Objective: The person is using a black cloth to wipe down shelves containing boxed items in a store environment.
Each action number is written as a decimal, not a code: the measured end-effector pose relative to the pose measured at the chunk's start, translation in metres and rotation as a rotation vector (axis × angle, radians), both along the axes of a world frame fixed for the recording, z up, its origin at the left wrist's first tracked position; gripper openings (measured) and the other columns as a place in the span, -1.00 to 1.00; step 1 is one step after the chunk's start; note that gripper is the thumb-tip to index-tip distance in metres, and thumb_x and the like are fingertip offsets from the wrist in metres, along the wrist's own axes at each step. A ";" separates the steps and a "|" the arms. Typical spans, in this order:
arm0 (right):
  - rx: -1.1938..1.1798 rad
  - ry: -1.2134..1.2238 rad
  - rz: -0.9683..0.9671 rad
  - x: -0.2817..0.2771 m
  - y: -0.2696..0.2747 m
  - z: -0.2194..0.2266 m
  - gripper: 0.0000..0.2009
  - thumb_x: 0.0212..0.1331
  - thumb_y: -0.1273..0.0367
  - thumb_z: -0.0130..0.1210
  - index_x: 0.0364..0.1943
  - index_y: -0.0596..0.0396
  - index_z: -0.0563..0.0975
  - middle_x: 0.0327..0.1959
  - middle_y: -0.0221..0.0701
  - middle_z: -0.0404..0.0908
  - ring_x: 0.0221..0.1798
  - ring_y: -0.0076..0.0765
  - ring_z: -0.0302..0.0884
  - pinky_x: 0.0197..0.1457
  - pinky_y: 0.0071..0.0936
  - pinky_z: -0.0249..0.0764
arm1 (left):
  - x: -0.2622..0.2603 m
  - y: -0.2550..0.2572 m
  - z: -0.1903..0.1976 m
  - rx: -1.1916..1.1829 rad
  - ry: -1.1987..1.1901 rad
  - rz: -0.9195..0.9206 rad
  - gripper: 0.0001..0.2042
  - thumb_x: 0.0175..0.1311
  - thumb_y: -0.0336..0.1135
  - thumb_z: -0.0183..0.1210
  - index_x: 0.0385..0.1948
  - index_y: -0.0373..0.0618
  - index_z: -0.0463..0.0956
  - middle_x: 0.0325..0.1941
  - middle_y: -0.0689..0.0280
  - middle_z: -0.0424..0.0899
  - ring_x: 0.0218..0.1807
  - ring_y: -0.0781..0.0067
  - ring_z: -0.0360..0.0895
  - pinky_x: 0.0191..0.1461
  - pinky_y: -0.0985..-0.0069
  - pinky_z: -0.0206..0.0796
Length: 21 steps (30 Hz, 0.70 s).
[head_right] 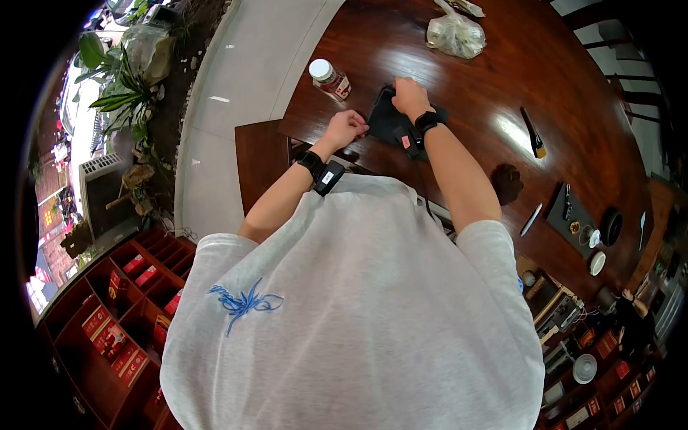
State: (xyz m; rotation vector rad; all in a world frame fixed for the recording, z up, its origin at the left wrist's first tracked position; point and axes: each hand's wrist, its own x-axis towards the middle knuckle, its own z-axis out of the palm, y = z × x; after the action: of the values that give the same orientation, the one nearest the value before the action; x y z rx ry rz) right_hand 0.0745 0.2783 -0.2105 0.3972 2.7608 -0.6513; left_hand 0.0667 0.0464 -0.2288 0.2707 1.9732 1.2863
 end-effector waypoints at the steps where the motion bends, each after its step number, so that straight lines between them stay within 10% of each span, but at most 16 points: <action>1: -0.017 0.034 0.013 -0.001 0.002 -0.004 -0.71 0.05 0.42 0.28 -0.11 0.10 0.53 -0.05 -0.13 0.61 0.06 0.06 0.56 0.11 -0.13 0.49 | 0.000 -0.001 -0.001 0.010 0.005 0.003 -0.84 0.13 -0.45 0.36 -0.37 -0.30 0.56 -0.49 0.17 0.73 -0.44 0.43 0.68 -0.28 0.49 0.50; 12: -0.128 0.292 0.065 -0.007 0.007 -0.008 -0.82 -0.01 0.58 0.10 -0.27 0.24 0.56 -0.28 -0.08 0.66 -0.13 0.07 0.62 -0.02 -0.12 0.52 | 0.004 -0.007 -0.006 0.021 0.041 0.049 -0.80 0.07 -0.40 0.42 -0.36 -0.27 0.59 -0.46 0.19 0.73 -0.40 0.46 0.65 -0.25 0.49 0.48; 21: -0.203 0.007 0.024 -0.027 0.004 -0.001 -0.80 0.00 0.56 0.10 -0.24 0.19 0.58 -0.02 -0.04 0.59 0.09 0.17 0.51 0.14 -0.09 0.46 | 0.003 -0.003 -0.013 -0.087 0.125 0.097 -0.79 0.05 -0.37 0.42 -0.32 -0.26 0.68 -0.42 0.18 0.74 -0.34 0.38 0.69 -0.17 0.45 0.50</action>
State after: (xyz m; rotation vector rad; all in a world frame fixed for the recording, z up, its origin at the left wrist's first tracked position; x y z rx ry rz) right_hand 0.0479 0.2820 -0.2115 0.3171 2.6676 -0.9169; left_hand 0.0694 0.0434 -0.2419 0.2195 2.1658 1.2672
